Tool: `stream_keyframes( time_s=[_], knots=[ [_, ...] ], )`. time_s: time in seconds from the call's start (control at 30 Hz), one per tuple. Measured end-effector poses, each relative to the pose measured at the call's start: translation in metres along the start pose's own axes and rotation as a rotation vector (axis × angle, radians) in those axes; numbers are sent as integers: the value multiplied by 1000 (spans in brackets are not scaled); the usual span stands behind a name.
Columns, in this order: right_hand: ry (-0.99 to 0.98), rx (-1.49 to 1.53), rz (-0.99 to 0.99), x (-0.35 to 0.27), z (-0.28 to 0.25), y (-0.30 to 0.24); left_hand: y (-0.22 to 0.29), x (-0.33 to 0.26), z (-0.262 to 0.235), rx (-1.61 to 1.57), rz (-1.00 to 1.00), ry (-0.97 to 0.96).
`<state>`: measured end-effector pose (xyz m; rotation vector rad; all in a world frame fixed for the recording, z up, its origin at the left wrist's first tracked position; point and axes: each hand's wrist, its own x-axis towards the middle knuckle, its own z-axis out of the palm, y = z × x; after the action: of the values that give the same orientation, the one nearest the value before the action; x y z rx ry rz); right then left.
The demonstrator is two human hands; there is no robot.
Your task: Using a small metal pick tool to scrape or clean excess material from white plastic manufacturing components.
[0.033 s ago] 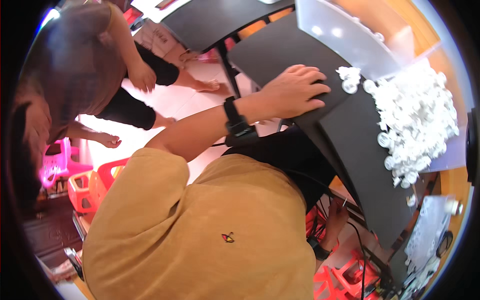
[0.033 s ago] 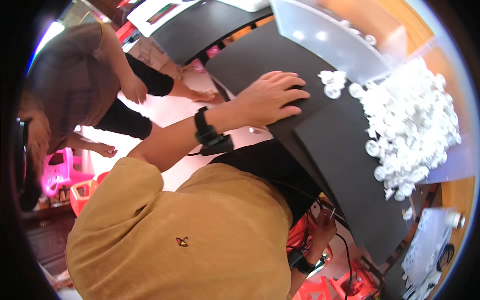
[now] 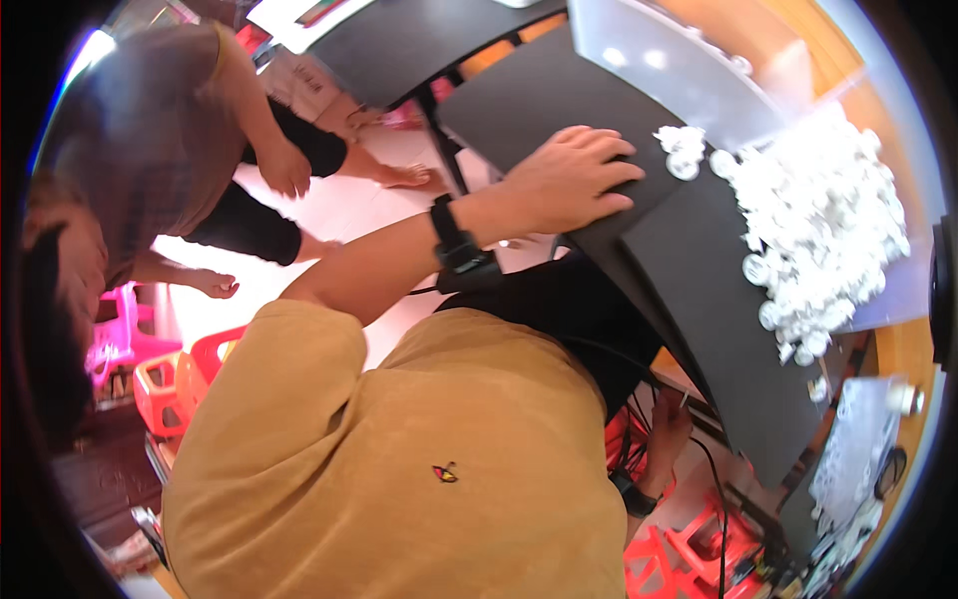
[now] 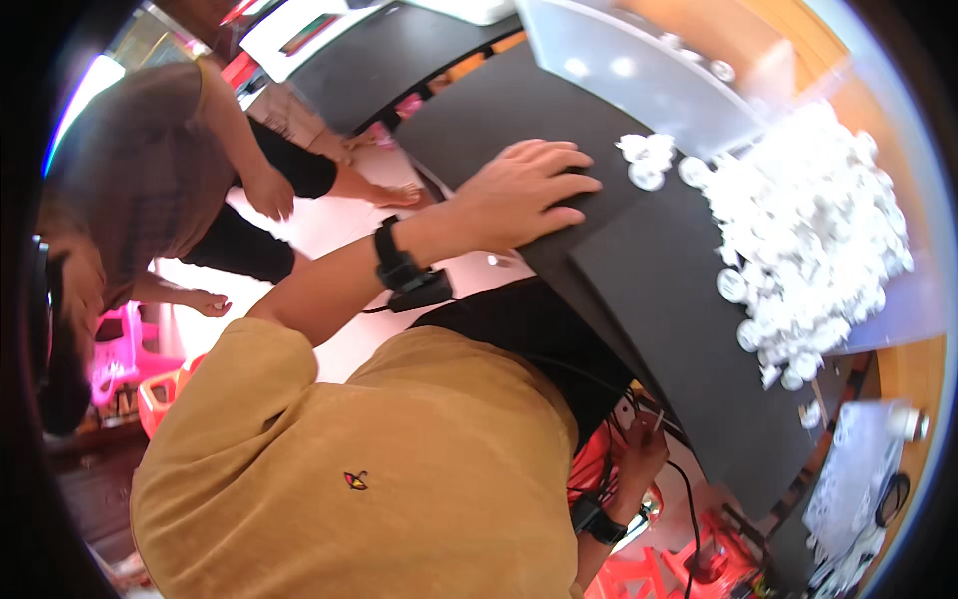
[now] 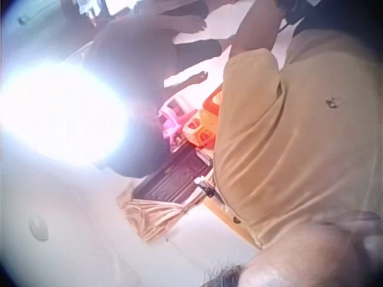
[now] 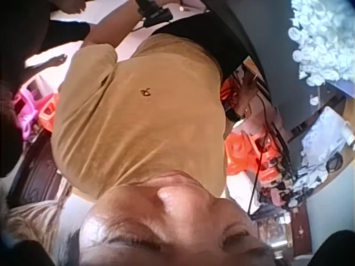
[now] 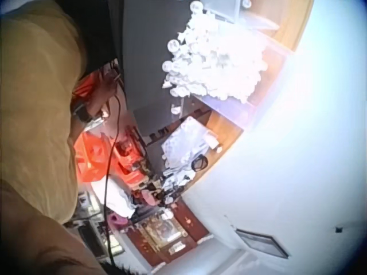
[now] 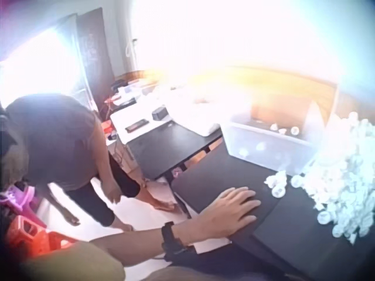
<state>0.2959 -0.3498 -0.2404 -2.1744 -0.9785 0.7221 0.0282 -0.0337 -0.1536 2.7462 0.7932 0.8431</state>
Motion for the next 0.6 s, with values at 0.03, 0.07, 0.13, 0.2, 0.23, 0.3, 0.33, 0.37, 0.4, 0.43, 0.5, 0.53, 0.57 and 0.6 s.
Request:
stream_keyframes(
  time_s=[0.03, 0.07, 0.13, 0.2, 0.23, 0.3, 0.33, 0.37, 0.4, 0.43, 0.5, 0.53, 0.57, 0.6],
  knots=[
    [-4, 0, -31, 1, -2, -1, -1, -3, -2, 8, -30, -24],
    [-9, 1, -62, 1, -2, -3, 1, -3, -3, -8, -1, -21],
    [-4, 87, -89, -2, -10, -35, 0, -1, -6, 82, -67, -31],
    [-105, 195, -109, -9, -22, -52, -1, 2, -4, 64, -34, -37],
    [-56, 196, -206, -13, -28, -50, -2, 4, -4, 52, -26, -45],
    [-53, 186, -259, -22, -54, -83, 0, 7, -12, 26, -55, -70],
    [-28, 157, -286, -31, -70, -95, 3, 15, -6, -34, -66, -101],
    [7, 164, -263, -31, -84, -95, 7, 20, -9, -62, -89, -101],
    [67, 143, -301, -27, -98, -96, 11, 26, -15, -110, -112, -110],
    [132, 156, -275, -19, -111, -92, 10, 26, -16, -114, -117, -94],
    [297, 108, -253, -1, -138, -84, 9, 31, -22, -113, -131, -97],
    [403, 48, -256, 6, -151, -78, 10, 37, -25, -108, -133, -116],
    [486, 25, -200, 17, -164, -71, 5, 41, -24, -73, -116, -126],
    [558, 7, -148, 26, -173, -66, 3, 45, -24, -62, -117, -128]
  ],
)
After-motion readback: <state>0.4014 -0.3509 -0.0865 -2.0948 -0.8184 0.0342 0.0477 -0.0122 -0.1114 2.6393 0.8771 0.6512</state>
